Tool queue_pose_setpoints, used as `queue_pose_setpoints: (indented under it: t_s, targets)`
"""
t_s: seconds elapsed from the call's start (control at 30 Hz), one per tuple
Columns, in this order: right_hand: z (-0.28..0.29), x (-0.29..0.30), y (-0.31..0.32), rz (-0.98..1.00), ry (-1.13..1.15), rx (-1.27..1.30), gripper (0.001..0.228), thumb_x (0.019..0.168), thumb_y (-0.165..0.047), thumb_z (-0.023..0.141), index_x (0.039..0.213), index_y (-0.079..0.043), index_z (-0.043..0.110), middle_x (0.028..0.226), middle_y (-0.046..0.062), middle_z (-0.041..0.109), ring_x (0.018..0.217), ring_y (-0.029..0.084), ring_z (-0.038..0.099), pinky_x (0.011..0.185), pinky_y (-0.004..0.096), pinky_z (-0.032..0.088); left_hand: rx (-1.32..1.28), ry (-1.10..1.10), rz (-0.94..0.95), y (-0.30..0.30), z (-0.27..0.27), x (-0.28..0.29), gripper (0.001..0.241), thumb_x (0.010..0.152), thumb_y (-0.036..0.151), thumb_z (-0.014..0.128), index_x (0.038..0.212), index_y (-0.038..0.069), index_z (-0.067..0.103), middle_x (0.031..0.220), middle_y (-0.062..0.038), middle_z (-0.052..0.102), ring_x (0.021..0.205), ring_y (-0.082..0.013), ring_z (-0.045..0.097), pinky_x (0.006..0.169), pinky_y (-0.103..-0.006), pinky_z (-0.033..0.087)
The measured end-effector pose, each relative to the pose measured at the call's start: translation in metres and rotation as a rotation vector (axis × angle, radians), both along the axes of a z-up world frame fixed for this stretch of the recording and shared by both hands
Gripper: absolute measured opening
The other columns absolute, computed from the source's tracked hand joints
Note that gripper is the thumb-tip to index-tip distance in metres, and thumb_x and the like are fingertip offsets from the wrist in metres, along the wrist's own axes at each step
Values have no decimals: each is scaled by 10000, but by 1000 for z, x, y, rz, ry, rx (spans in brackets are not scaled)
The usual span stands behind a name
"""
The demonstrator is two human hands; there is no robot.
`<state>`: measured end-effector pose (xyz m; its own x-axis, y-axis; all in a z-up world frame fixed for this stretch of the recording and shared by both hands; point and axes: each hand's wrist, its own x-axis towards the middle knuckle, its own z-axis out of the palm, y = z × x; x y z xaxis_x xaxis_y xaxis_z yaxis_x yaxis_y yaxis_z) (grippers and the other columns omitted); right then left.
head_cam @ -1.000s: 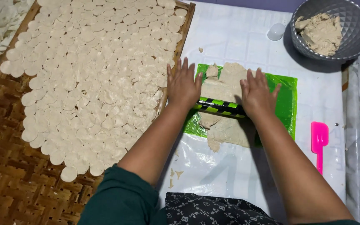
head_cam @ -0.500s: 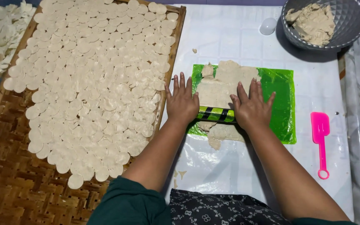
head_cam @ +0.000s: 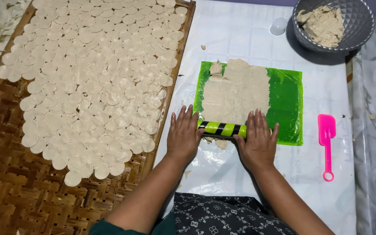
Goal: Flattening pieces of dough using a rolling pin and spatula to prepare small crackers.
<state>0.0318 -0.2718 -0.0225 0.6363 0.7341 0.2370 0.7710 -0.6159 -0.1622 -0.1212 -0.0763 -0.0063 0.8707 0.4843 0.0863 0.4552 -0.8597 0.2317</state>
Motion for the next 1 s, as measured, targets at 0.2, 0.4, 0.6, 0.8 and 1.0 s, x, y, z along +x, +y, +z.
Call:
queue_pose_setpoints:
  t_s: [0.2, 0.4, 0.6, 0.8, 1.0]
  targets:
    - [10, -22, -23, 46, 59, 22, 801, 916, -370, 663, 1596, -109, 331, 1537, 125, 447, 1452, 298, 395, 1213, 708, 72, 131, 184, -88, -8, 10, -29, 765, 804, -75, 551, 1540, 85, 416, 1569, -124, 423, 1513, -268, 318, 1265, -484, 92]
    - [54, -17, -28, 44, 122, -36, 708, 823, -226, 787, 1476, -261, 513, 1276, 28, 591, 1268, 248, 543, 1184, 785, 68, -140, -130, -48, 3, 44, -29, 496, 908, -9, 609, 1376, 150, 571, 1353, -62, 618, 1363, -223, 528, 1286, -505, 208]
    - [15, -2, -17, 40, 126, 48, 730, 867, -294, 743, 1532, -149, 479, 1409, 95, 551, 1381, 294, 478, 1198, 770, 11, -156, -142, -112, 14, 11, -8, 575, 919, 278, 642, 1431, 57, 503, 1517, -154, 486, 1475, -305, 356, 1242, -524, 148]
    - [-8, 33, 4, 29, 46, -37, 760, 1030, -538, 476, 1575, -13, 397, 1624, 183, 406, 1525, 320, 327, 1169, 752, -61, -67, -17, -55, 27, 14, 26, 619, 1076, 459, 386, 1554, 65, 399, 1657, -143, 345, 1576, -283, 222, 1286, -493, 71]
    - [14, 101, 66, -40, 134, -145, 620, 1072, -534, 337, 1583, -191, 413, 1621, 123, 397, 1530, 296, 292, 1150, 758, -88, -33, 44, 14, 73, -5, 98, 673, 1075, 470, 250, 1629, 88, 247, 1691, -151, 209, 1580, -298, 114, 1269, -510, 19]
